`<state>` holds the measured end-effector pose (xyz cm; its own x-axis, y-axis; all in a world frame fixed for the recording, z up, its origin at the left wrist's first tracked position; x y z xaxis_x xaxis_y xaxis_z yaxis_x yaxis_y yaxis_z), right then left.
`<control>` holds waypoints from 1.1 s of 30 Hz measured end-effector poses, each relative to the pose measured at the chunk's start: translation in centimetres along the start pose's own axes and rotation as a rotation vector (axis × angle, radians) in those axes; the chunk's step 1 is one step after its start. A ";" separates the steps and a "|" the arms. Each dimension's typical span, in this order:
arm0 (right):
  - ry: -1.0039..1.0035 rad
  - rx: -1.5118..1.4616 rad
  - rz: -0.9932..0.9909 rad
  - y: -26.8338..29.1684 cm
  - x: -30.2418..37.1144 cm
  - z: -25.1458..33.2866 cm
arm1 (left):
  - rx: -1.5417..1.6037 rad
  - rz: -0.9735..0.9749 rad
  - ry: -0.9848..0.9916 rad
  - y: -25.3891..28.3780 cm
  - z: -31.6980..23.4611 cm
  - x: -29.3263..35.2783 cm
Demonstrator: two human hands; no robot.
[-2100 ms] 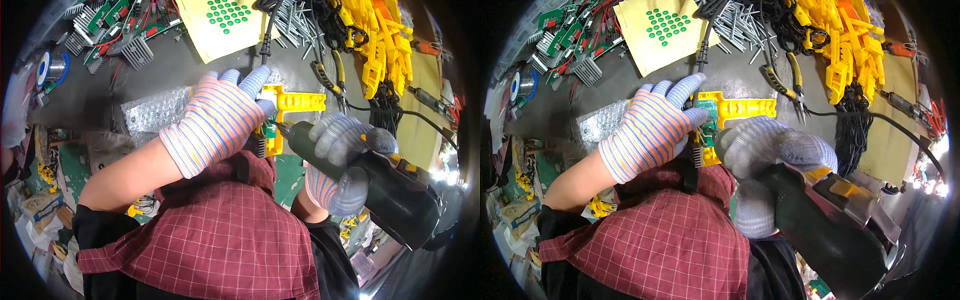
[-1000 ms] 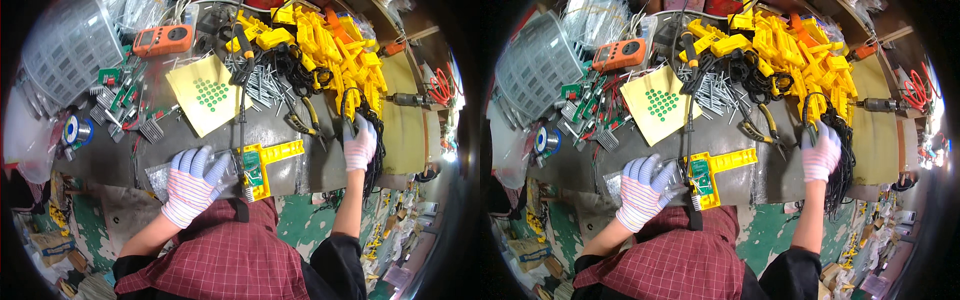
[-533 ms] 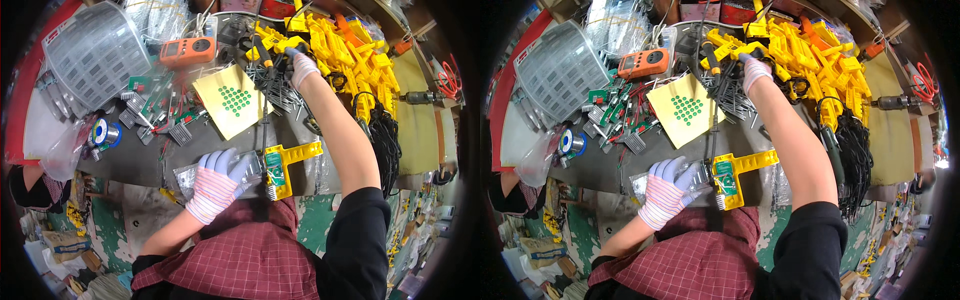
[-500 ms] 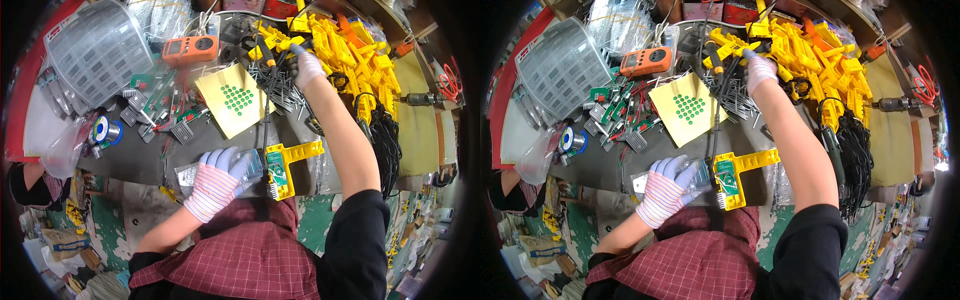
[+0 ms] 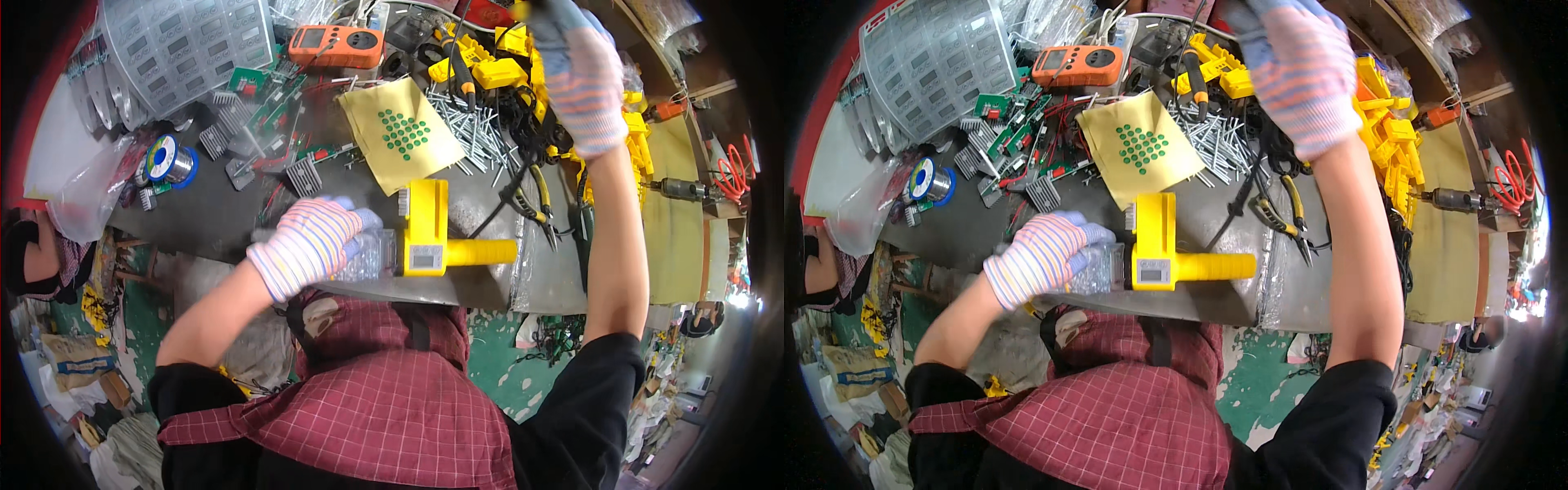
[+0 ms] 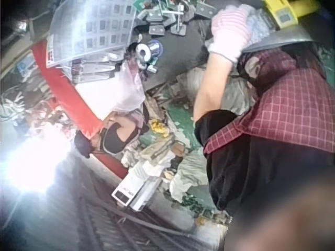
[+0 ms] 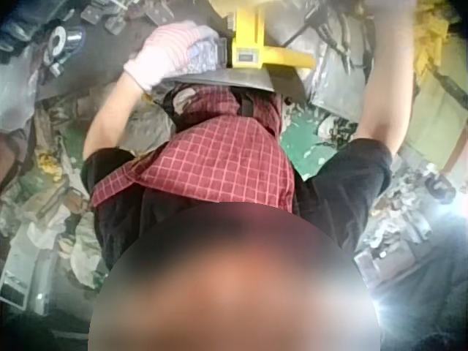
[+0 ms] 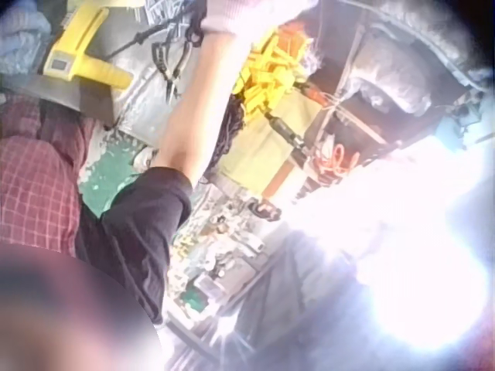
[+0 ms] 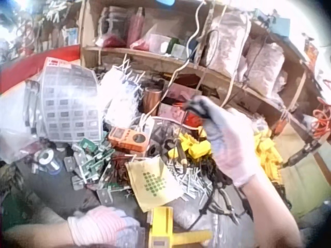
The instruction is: The person solders wires to a circuit board, fits the board into a yellow plastic housing, and secures it with screws using a power screwdriver. They then snap on the remaining housing pieces, secure them with the screwdriver, and test the device by pressing buttons.
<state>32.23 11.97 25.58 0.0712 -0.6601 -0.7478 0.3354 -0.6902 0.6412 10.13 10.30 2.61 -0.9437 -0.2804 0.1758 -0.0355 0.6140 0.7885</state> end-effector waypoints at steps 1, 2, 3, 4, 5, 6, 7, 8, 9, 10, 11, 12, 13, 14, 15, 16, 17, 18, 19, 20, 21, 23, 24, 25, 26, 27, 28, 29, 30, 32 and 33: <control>0.108 0.202 -0.025 -1.4 -1.6 4.4 | -0.265 -0.138 0.042 1.3 -0.7 0.8; -0.023 0.087 -0.020 -2.5 -2.4 4.3 | -0.274 -0.370 0.002 2.2 -1.9 2.4; -0.157 0.038 -0.034 -0.4 -2.8 3.9 | -0.214 -0.437 -0.085 2.4 -4.1 2.6; -0.031 0.006 -0.064 -2.0 -3.5 4.4 | -0.267 -0.484 -0.103 1.4 -4.1 3.5; 0.051 -0.080 -0.090 -3.5 -4.0 4.9 | -0.323 -0.529 -0.123 0.2 -4.2 4.3; 0.159 0.089 -0.025 -4.7 -4.5 7.6 | -0.378 -0.517 -0.074 -0.8 -3.6 5.0; 0.257 0.289 0.031 -5.1 -4.7 9.6 | -0.393 -0.571 -0.094 -1.2 -3.6 5.0; 0.266 0.385 0.080 -6.8 -4.9 8.4 | -0.387 -0.585 -0.083 -1.3 -3.6 5.0; 0.331 0.417 0.096 -7.8 -4.9 7.9 | -0.377 -0.593 -0.071 -1.4 -3.6 4.9; 0.313 0.494 0.183 -9.4 -5.2 7.3 | -0.375 -0.634 -0.077 -1.3 -3.7 5.1; 0.292 0.572 0.269 -11.0 -5.4 6.6 | -0.378 -0.643 -0.069 -1.2 -3.8 5.2; 0.223 0.710 0.445 -13.8 -5.5 4.9 | -0.349 -0.635 -0.077 -1.2 -3.7 5.1; 0.203 0.680 0.500 -15.2 -5.9 4.4 | -0.320 -0.626 -0.089 -1.1 -3.7 5.0; 0.202 0.716 0.518 -15.9 -5.9 4.2 | -0.293 -0.635 -0.082 -0.8 -3.9 5.0; 0.202 0.748 0.539 -16.6 -5.9 4.4 | -0.294 -0.637 -0.076 -0.8 -3.9 5.0; 0.206 0.744 0.538 -17.4 -6.2 4.7 | -0.297 -0.637 -0.067 -0.8 -3.9 4.9; 0.160 0.748 0.638 -18.9 -6.2 3.9 | -0.298 -0.635 -0.060 -0.8 -3.8 4.9; 0.114 0.754 0.739 -20.0 -6.0 3.2 | -0.312 -0.641 -0.045 -0.6 -3.8 4.9; 0.116 0.754 0.740 -20.4 -6.2 3.2 | -0.310 -0.642 -0.044 -0.5 -3.8 4.8; 0.129 0.799 0.772 -20.9 -6.1 3.0 | -0.309 -0.647 -0.044 -0.5 -3.8 4.8; 0.147 0.842 0.802 -21.4 -6.1 3.0 | -0.309 -0.652 -0.039 -0.4 -3.7 4.8; 0.167 0.846 0.820 -22.1 -6.0 3.1 | -0.293 -0.657 -0.034 -0.4 -3.6 4.8; 0.175 0.857 0.835 -22.3 -5.8 2.9 | -0.280 -0.658 -0.041 -0.4 -3.6 4.8; 0.176 0.860 0.836 -22.6 -5.6 2.6 | -0.278 -0.660 -0.043 -0.2 -3.6 4.8; 0.173 0.853 0.825 -22.9 -5.5 2.2 | -0.245 -0.665 -0.047 0.1 -3.7 4.9; 0.171 0.843 0.814 -23.0 -5.6 2.2 | -0.213 -0.668 -0.047 0.2 -3.6 5.0; 0.172 0.842 0.814 -23.2 -5.6 2.2 | -0.213 -0.669 -0.046 0.2 -3.5 5.2; 0.172 0.854 0.830 -23.5 -5.6 2.1 | -0.129 -0.738 -0.104 0.7 -3.5 5.9; 0.172 0.863 0.847 -23.7 -5.5 2.2 | -0.045 -0.805 -0.160 1.1 -3.5 6.7; 0.151 0.859 0.880 -24.1 -5.7 2.4 | -0.043 -0.897 -0.162 2.1 -3.1 8.4; 0.125 0.862 0.916 -24.1 -5.7 2.4 | -0.036 -0.988 -0.172 3.0 -2.9 9.9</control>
<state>21.51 31.68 14.75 0.0566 -0.9973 0.0476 -0.6002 0.0041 0.7998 1.67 7.23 8.40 -0.5310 -0.5403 -0.6528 -0.8215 0.1394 0.5529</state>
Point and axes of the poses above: each hand's wrist, its own x-axis away from the middle knuckle, its own y-axis out of the back of the hand, z = x × y, the point moved 10 cm from there along -x, towards the middle knuckle, and after that the axes turned 6 degrees about -y, right-handed, at the moved point
